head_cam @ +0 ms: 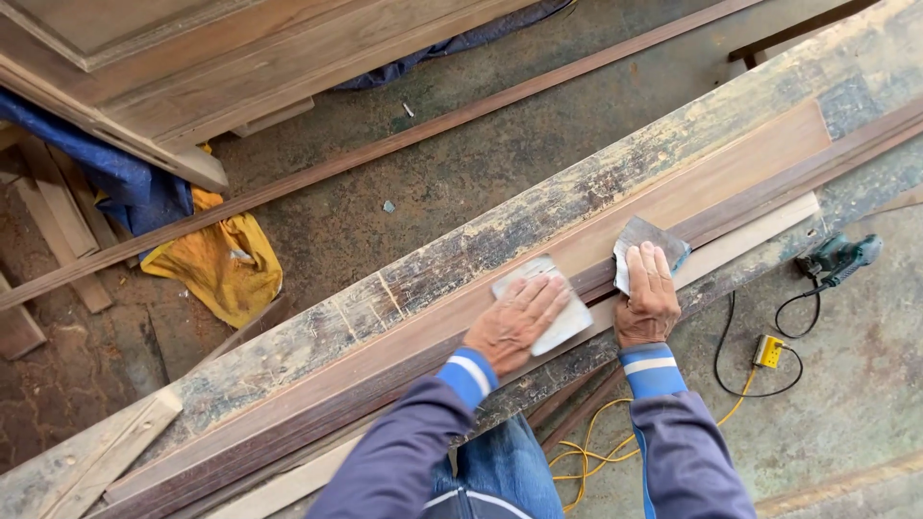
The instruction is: Sand the surface of long wooden trim pieces using sandpaper.
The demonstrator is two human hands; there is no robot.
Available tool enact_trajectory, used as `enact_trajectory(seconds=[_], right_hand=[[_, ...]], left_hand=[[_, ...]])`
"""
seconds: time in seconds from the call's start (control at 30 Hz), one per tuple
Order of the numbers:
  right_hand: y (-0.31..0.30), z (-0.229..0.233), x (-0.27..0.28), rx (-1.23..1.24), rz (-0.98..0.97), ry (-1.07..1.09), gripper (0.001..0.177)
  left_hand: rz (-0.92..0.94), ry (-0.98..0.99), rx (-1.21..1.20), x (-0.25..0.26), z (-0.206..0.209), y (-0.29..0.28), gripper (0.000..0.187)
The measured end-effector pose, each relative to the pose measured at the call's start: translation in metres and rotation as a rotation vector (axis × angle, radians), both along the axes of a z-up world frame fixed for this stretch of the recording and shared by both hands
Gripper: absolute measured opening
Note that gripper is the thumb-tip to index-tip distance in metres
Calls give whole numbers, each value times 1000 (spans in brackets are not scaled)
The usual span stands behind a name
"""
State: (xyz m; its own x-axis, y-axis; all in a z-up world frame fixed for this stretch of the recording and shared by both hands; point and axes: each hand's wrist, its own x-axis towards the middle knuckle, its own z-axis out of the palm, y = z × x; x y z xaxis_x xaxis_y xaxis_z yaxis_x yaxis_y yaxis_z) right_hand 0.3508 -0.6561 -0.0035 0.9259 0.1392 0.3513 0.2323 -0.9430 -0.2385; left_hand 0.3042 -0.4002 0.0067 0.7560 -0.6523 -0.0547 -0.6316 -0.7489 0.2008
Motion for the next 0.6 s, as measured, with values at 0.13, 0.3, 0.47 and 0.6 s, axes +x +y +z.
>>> enact_trajectory(seconds=[0.13, 0.3, 0.47, 0.6], right_hand=[[2, 13, 3, 7, 49, 5, 45], [3, 19, 4, 22, 63, 16, 53], [2, 19, 6, -5, 87, -2, 51], [-1, 15, 7, -15, 122, -22, 48]], left_hand=[[16, 184, 27, -64, 32, 108, 75], [263, 411, 233, -160, 51, 226, 86], [-13, 291, 403, -61, 52, 105, 80], [53, 79, 134, 28, 32, -34, 74]])
